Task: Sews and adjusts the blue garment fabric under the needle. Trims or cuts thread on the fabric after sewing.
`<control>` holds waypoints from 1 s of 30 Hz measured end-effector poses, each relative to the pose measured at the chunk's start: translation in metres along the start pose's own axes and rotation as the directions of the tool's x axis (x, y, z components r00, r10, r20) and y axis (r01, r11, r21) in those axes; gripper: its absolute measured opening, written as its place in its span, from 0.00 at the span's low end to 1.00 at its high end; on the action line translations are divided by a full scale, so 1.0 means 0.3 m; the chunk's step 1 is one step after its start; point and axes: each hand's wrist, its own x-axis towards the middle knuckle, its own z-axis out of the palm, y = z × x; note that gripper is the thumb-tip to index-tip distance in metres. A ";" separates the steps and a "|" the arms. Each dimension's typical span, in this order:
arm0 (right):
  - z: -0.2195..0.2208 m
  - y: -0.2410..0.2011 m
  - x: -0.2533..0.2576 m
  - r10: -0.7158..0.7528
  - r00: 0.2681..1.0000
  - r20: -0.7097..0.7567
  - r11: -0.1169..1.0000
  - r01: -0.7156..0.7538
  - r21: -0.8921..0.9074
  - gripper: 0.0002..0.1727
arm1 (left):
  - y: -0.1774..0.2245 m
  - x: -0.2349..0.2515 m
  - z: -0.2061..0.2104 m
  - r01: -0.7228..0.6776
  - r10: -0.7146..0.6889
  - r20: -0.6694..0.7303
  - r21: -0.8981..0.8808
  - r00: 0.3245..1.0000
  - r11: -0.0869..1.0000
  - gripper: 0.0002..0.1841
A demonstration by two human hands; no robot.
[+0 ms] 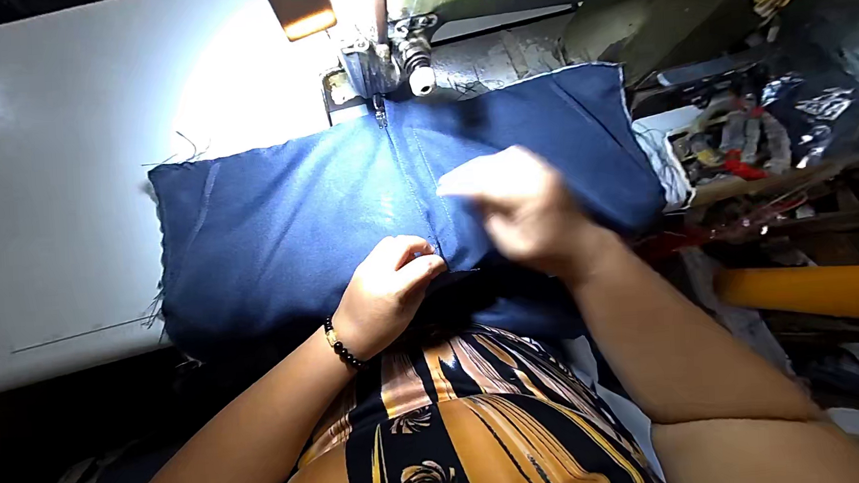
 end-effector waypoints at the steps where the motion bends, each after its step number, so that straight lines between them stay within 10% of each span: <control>1: 0.055 -0.041 0.031 -0.084 0.988 0.127 0.993 0.072 0.090 0.22 | -0.001 -0.001 0.002 -0.002 0.002 -0.005 -0.001 1.000 1.000 0.08; 10: 0.146 -0.041 -0.035 0.182 0.963 0.196 0.961 -0.217 0.171 0.18 | 0.000 0.077 -0.084 0.210 -0.205 0.046 -0.157 0.978 0.965 0.18; 17: 0.150 -0.080 -0.060 0.253 0.953 0.163 0.947 -0.279 0.161 0.13 | -0.134 0.219 -0.107 -0.157 0.148 0.273 0.011 0.950 0.988 0.10; 30: 0.139 -0.070 -0.085 0.218 0.962 0.163 0.940 -0.252 0.231 0.14 | -0.097 0.247 -0.068 -0.262 0.169 0.428 0.166 0.888 0.951 0.13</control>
